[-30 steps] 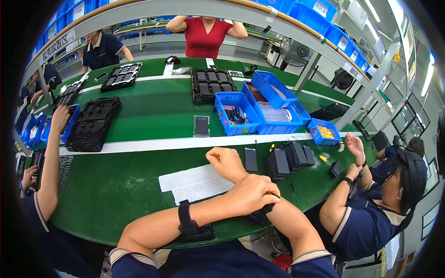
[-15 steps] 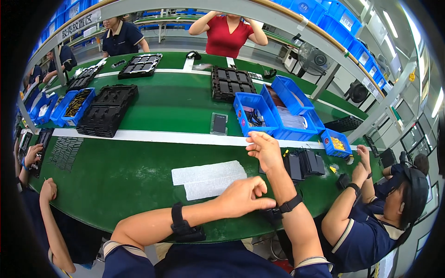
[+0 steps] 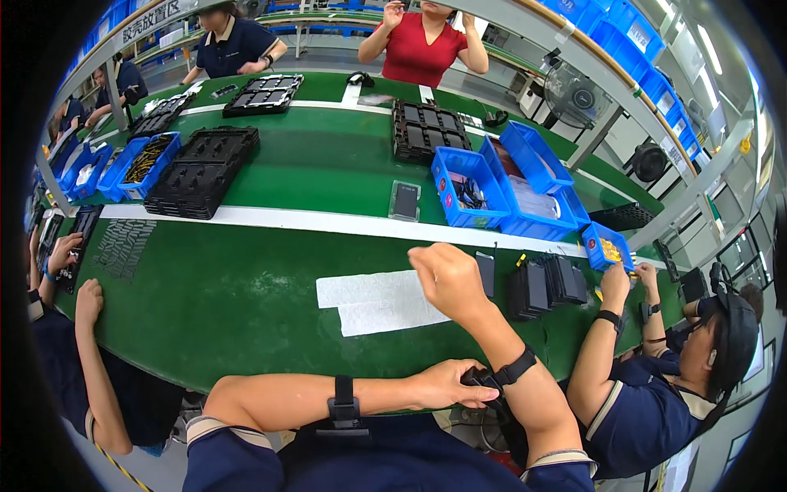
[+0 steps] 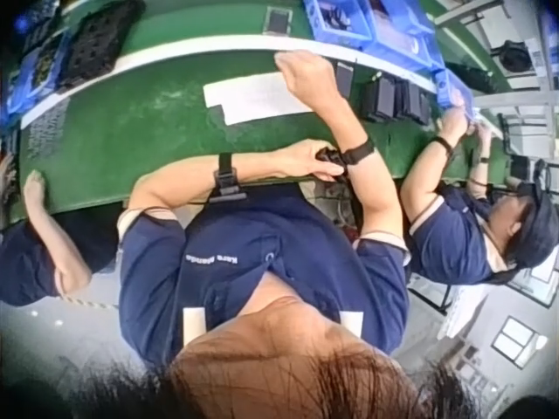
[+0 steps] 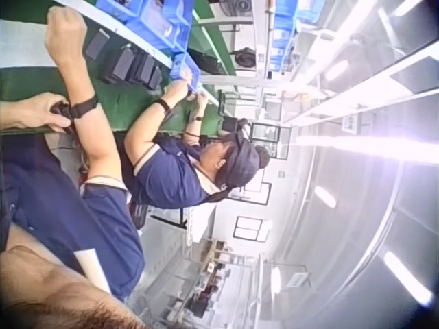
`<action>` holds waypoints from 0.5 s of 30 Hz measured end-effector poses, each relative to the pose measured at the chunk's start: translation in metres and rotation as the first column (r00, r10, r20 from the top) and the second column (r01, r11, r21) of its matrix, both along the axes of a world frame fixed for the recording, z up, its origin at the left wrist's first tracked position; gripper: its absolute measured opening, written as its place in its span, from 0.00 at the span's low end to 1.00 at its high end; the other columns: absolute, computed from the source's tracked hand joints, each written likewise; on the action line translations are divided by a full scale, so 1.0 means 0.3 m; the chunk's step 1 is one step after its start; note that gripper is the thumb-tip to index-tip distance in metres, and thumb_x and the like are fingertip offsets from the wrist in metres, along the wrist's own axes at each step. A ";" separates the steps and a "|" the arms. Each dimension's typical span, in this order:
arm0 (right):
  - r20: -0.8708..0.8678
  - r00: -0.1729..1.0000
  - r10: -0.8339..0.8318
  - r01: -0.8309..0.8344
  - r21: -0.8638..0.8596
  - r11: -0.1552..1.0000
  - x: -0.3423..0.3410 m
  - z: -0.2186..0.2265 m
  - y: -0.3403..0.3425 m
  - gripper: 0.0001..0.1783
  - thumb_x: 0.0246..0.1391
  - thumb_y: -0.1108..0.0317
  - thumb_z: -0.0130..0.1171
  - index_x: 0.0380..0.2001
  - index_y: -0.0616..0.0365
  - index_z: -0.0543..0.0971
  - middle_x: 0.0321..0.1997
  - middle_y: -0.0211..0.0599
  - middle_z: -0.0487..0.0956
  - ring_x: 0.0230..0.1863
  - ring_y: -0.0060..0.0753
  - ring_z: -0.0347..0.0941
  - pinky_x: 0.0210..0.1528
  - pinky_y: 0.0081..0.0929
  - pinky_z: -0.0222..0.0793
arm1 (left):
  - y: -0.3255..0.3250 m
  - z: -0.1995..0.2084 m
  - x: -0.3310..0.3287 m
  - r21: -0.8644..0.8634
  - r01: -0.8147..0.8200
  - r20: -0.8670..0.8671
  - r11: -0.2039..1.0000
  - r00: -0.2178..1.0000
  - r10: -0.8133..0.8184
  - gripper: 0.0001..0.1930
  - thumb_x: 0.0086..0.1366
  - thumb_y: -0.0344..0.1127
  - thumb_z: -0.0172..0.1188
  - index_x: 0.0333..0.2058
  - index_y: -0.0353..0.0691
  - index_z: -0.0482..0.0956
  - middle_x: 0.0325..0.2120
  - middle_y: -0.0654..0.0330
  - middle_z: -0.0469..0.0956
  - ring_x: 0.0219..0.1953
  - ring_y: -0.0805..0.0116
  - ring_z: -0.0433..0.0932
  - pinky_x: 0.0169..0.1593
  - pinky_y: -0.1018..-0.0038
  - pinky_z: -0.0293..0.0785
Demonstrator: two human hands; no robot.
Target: Manually assembling and inspecting small black plastic or electronic housings at a factory workstation.
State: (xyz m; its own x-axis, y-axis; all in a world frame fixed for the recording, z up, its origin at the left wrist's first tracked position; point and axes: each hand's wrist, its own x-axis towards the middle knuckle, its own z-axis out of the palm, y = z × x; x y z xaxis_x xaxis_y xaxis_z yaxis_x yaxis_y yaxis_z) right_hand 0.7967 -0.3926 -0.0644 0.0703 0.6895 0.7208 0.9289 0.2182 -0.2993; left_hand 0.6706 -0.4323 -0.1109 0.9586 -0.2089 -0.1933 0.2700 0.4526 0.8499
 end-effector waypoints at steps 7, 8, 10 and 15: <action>-0.131 0.977 0.168 -0.173 -0.023 0.985 -0.062 0.026 -0.040 0.05 0.47 0.78 0.59 0.30 0.64 0.79 0.23 0.38 0.78 0.24 0.30 0.75 0.26 0.22 0.69 | -0.028 -0.021 -0.013 0.079 0.036 0.039 0.996 0.998 -0.040 0.24 0.59 0.45 0.62 0.46 0.34 0.68 0.35 0.59 0.75 0.37 0.74 0.76 0.43 0.78 0.74; -0.405 0.907 0.117 -0.161 -0.075 0.984 -0.061 0.028 -0.046 0.05 0.49 0.77 0.58 0.31 0.65 0.79 0.24 0.37 0.78 0.25 0.26 0.75 0.27 0.20 0.70 | -0.026 -0.017 -0.014 0.267 -0.007 0.099 0.964 0.995 -0.020 0.26 0.58 0.47 0.63 0.46 0.34 0.69 0.34 0.58 0.76 0.36 0.73 0.76 0.41 0.77 0.73; -0.743 0.668 0.044 -0.184 -0.108 0.977 -0.054 0.032 -0.054 0.08 0.53 0.73 0.56 0.34 0.66 0.79 0.26 0.34 0.79 0.27 0.18 0.75 0.28 0.18 0.72 | -0.025 -0.005 -0.021 0.440 -0.063 0.160 0.896 0.987 -0.010 0.27 0.56 0.49 0.63 0.46 0.34 0.69 0.33 0.56 0.76 0.35 0.72 0.76 0.40 0.76 0.72; -0.916 0.389 0.098 -0.245 0.000 0.970 -0.027 0.042 -0.049 0.09 0.55 0.71 0.55 0.36 0.65 0.78 0.25 0.34 0.78 0.24 0.19 0.73 0.29 0.17 0.70 | -0.023 0.041 -0.048 0.580 -0.131 0.180 0.804 0.983 0.031 0.30 0.55 0.52 0.63 0.47 0.34 0.69 0.33 0.52 0.77 0.32 0.65 0.76 0.40 0.73 0.71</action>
